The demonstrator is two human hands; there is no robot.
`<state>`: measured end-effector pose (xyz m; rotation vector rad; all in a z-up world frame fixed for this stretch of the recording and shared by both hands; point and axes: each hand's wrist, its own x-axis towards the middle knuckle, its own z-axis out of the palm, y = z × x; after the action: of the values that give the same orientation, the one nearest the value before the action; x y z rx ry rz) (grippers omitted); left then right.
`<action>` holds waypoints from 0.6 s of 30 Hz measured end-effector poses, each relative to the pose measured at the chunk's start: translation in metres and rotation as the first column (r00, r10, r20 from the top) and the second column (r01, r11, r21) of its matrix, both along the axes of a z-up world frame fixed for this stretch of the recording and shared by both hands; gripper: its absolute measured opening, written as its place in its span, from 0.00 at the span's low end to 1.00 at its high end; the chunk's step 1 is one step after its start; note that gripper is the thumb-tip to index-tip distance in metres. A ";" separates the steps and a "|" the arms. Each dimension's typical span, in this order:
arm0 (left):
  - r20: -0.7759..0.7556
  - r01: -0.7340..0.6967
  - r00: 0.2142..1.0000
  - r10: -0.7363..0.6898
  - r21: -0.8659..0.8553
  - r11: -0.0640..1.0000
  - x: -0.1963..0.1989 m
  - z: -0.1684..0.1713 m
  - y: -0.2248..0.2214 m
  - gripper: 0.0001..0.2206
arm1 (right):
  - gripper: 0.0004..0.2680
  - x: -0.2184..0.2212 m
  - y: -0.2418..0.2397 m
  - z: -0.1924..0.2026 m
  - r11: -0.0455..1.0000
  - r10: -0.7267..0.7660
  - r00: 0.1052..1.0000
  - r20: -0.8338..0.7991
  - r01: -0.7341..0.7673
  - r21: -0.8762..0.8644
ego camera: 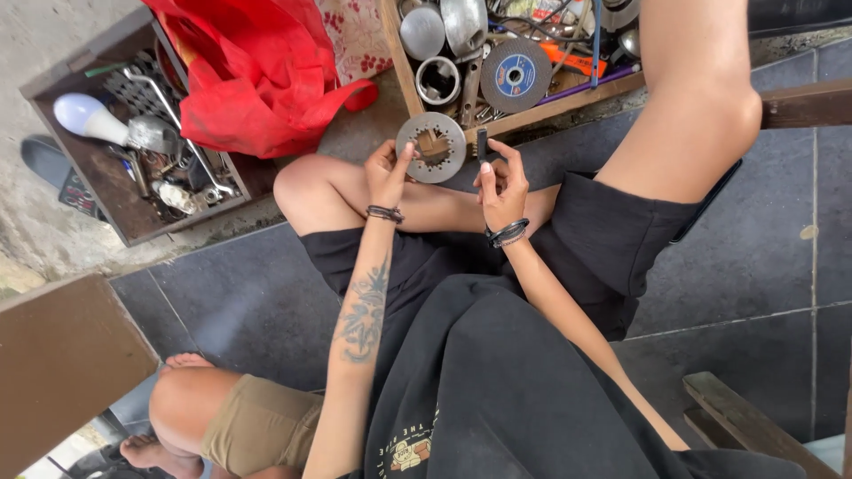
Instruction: The person is cleaning a circular metal plate using a small brush and inspecting various mechanical components from a parts box.
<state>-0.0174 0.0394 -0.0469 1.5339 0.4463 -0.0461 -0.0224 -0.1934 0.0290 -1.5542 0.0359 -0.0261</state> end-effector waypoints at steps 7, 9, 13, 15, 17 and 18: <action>0.103 -0.123 0.988 0.118 0.050 0.991 -0.007 -0.003 -0.029 0.12 | 0.14 -0.003 0.004 -0.008 0.998 0.055 0.998 -0.007 -0.055 -0.021; 0.147 -0.139 0.981 0.129 0.057 0.989 -0.002 0.000 -0.033 0.11 | 0.14 -0.004 0.004 -0.011 0.997 0.073 0.997 -0.008 -0.073 -0.016; 0.152 -0.126 0.982 0.113 0.076 0.989 0.001 0.004 -0.036 0.11 | 0.15 -0.007 0.002 -0.006 0.996 0.075 0.997 -0.026 -0.076 -0.047; 0.164 -0.130 0.979 0.118 0.064 0.989 0.002 0.004 -0.037 0.13 | 0.16 -0.009 0.000 -0.004 0.994 0.091 0.995 -0.030 -0.092 -0.051; 0.179 -0.158 0.974 0.135 0.123 0.980 0.001 0.004 -0.036 0.12 | 0.17 -0.012 -0.001 -0.003 0.996 0.079 0.990 -0.117 -0.075 0.039; 0.177 -0.170 0.973 0.148 0.116 0.979 0.001 0.005 -0.037 0.12 | 0.17 -0.013 -0.002 -0.008 0.996 0.090 0.989 -0.120 -0.087 0.031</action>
<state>-0.0163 0.0028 -0.0414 1.6099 0.4437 0.2400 -0.0356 -0.1956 0.0211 -1.5284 0.0628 0.1383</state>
